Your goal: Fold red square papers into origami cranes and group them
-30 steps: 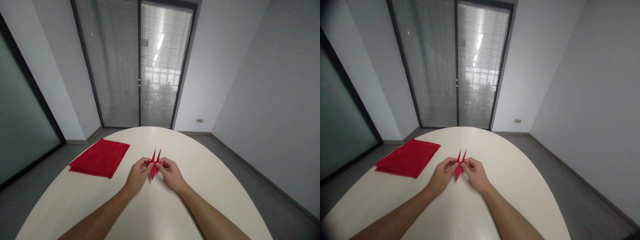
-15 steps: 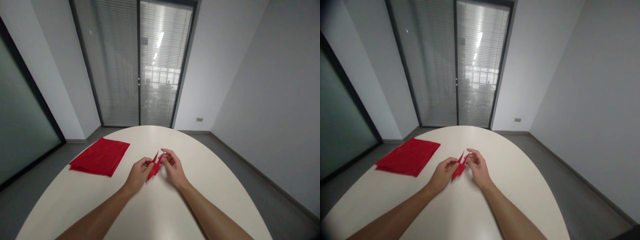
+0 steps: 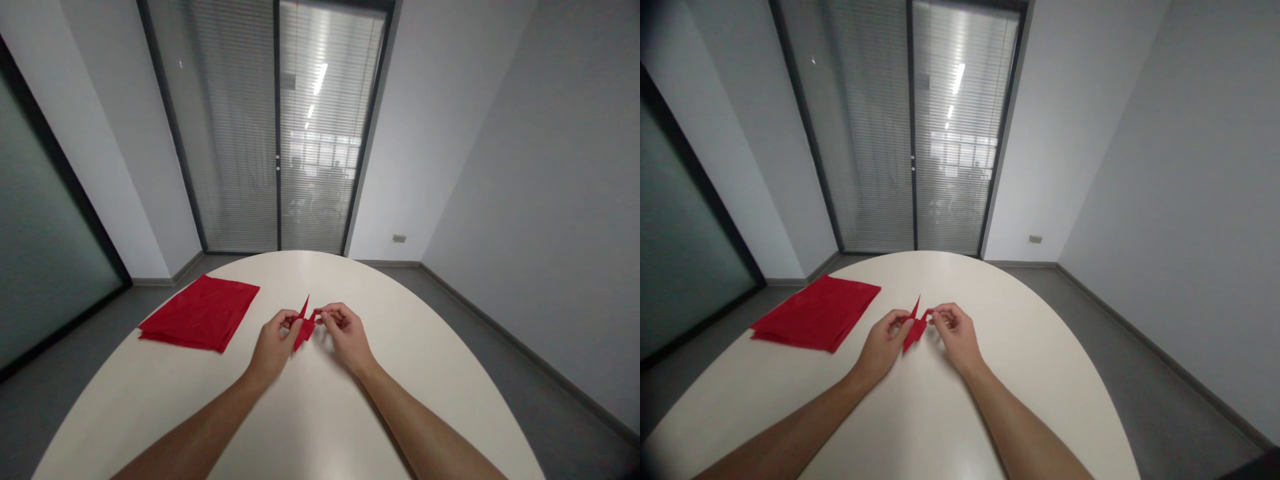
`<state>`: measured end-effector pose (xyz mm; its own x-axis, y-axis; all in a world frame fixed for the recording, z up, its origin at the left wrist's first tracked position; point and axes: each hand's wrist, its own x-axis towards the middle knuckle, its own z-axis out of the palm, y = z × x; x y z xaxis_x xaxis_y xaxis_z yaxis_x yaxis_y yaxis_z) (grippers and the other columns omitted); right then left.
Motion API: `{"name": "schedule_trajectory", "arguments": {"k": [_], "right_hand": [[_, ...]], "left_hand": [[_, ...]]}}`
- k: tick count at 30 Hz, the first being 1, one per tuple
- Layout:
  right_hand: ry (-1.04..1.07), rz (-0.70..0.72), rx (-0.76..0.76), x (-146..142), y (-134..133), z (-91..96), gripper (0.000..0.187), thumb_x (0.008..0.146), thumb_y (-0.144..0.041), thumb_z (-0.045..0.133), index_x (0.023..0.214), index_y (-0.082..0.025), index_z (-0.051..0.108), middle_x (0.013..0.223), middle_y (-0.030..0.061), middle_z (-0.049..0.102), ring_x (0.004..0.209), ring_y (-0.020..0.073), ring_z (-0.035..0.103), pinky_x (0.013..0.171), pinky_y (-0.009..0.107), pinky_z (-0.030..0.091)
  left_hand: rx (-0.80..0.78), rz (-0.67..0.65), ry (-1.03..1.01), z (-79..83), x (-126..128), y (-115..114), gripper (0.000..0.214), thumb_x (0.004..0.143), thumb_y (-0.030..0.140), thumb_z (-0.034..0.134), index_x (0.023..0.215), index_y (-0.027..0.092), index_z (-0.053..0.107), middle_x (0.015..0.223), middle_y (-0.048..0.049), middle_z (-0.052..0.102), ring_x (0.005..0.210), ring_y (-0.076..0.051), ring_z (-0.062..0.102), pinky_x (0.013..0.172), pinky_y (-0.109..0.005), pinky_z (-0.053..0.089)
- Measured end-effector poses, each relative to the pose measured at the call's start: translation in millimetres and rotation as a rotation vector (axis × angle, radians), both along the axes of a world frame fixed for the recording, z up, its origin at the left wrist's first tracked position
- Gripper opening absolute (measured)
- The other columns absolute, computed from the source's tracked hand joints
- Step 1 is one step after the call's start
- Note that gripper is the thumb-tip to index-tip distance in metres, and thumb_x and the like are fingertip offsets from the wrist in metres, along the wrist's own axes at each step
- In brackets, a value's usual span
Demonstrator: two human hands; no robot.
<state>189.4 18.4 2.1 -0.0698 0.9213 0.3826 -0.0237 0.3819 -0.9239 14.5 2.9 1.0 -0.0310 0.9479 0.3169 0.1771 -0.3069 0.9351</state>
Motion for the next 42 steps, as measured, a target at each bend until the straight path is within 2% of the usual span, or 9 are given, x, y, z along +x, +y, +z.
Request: {"name": "schedule_trajectory", "arguments": {"k": [7, 12, 16, 18, 23, 27, 32, 42], "right_hand": [[-0.116, -0.045, -0.027, -0.7, -0.6, 1.1, 0.031, 0.083, -0.048, 0.073, 0.094, -0.019, 0.071, 0.083, 0.0058, 0.073, 0.07, 0.0171, 0.063, 0.064, 0.029, 0.047], [-0.147, -0.086, 0.024, 1.1, 1.8, 0.2, 0.027, 0.084, -0.045, 0.071, 0.087, -0.019, 0.073, 0.083, 0.0053, 0.073, 0.073, 0.0175, 0.062, 0.069, 0.031, 0.048], [-0.147, -0.089, 0.0, 1.3, 2.1, -0.9, 0.031, 0.084, -0.046, 0.07, 0.102, -0.02, 0.074, 0.09, 0.0061, 0.075, 0.076, 0.0188, 0.064, 0.071, 0.032, 0.048], [-0.173, -0.074, -0.004, 1.1, 1.2, -0.2, 0.03, 0.086, -0.045, 0.068, 0.102, -0.021, 0.075, 0.094, 0.0067, 0.076, 0.08, 0.0197, 0.065, 0.074, 0.033, 0.049], [-0.214, -0.088, 0.038, 1.0, -0.3, 2.7, 0.026, 0.09, -0.044, 0.064, 0.092, -0.02, 0.073, 0.09, 0.0061, 0.075, 0.082, 0.0203, 0.065, 0.075, 0.033, 0.049], [-0.21, -0.083, 0.067, 0.5, -0.9, 3.4, 0.024, 0.091, -0.042, 0.063, 0.092, -0.02, 0.072, 0.09, 0.0061, 0.074, 0.083, 0.0203, 0.066, 0.076, 0.033, 0.05], [-0.203, -0.133, 0.16, 1.0, -0.6, 2.8, 0.02, 0.091, -0.038, 0.065, 0.099, -0.021, 0.073, 0.097, 0.0065, 0.074, 0.088, 0.0204, 0.066, 0.079, 0.034, 0.05], [-0.203, -0.095, 0.249, 1.5, 1.9, 1.8, 0.012, 0.09, -0.031, 0.068, 0.092, -0.024, 0.077, 0.092, 0.0057, 0.076, 0.084, 0.019, 0.067, 0.072, 0.031, 0.049]], "left_hand": [[0.034, -0.02, 0.045, 0.1, -0.5, 1.4, 0.022, 0.088, 0.038, 0.059, 0.092, 0.018, 0.066, 0.079, -0.0021, 0.07, 0.068, -0.016, 0.066, 0.059, -0.023, 0.05], [0.043, -0.016, 0.075, -1.6, -1.5, 1.7, 0.022, 0.088, 0.038, 0.06, 0.092, 0.018, 0.068, 0.083, -0.0021, 0.07, 0.069, -0.015, 0.064, 0.06, -0.023, 0.049], [0.062, -0.019, 0.1, -0.9, -2.1, 0.9, 0.021, 0.088, 0.036, 0.06, 0.092, 0.018, 0.069, 0.084, -0.0026, 0.07, 0.072, -0.016, 0.064, 0.061, -0.023, 0.049], [0.073, -0.011, 0.106, -0.2, -2.0, 0.7, 0.02, 0.088, 0.036, 0.06, 0.091, 0.018, 0.07, 0.085, -0.0028, 0.07, 0.074, -0.016, 0.064, 0.06, -0.023, 0.048], [0.05, 0.0, 0.103, 0.4, -1.2, 0.4, 0.021, 0.088, 0.037, 0.061, 0.091, 0.018, 0.07, 0.084, -0.0022, 0.069, 0.066, -0.014, 0.062, 0.056, -0.022, 0.047], [0.027, -0.002, 0.101, 0.2, -1.0, -0.1, 0.023, 0.087, 0.038, 0.061, 0.092, 0.018, 0.07, 0.083, -0.0025, 0.07, 0.064, -0.014, 0.063, 0.056, -0.022, 0.048], [-0.001, -0.023, 0.051, -1.5, -0.7, 0.1, 0.027, 0.085, 0.039, 0.062, 0.1, 0.017, 0.07, 0.088, -0.005, 0.073, 0.072, -0.017, 0.067, 0.059, -0.023, 0.051], [0.021, -0.056, 0.048, 0.8, -0.4, 0.6, 0.025, 0.085, 0.037, 0.062, 0.097, 0.018, 0.074, 0.093, -0.0062, 0.076, 0.077, -0.018, 0.068, 0.066, -0.026, 0.054]]}}
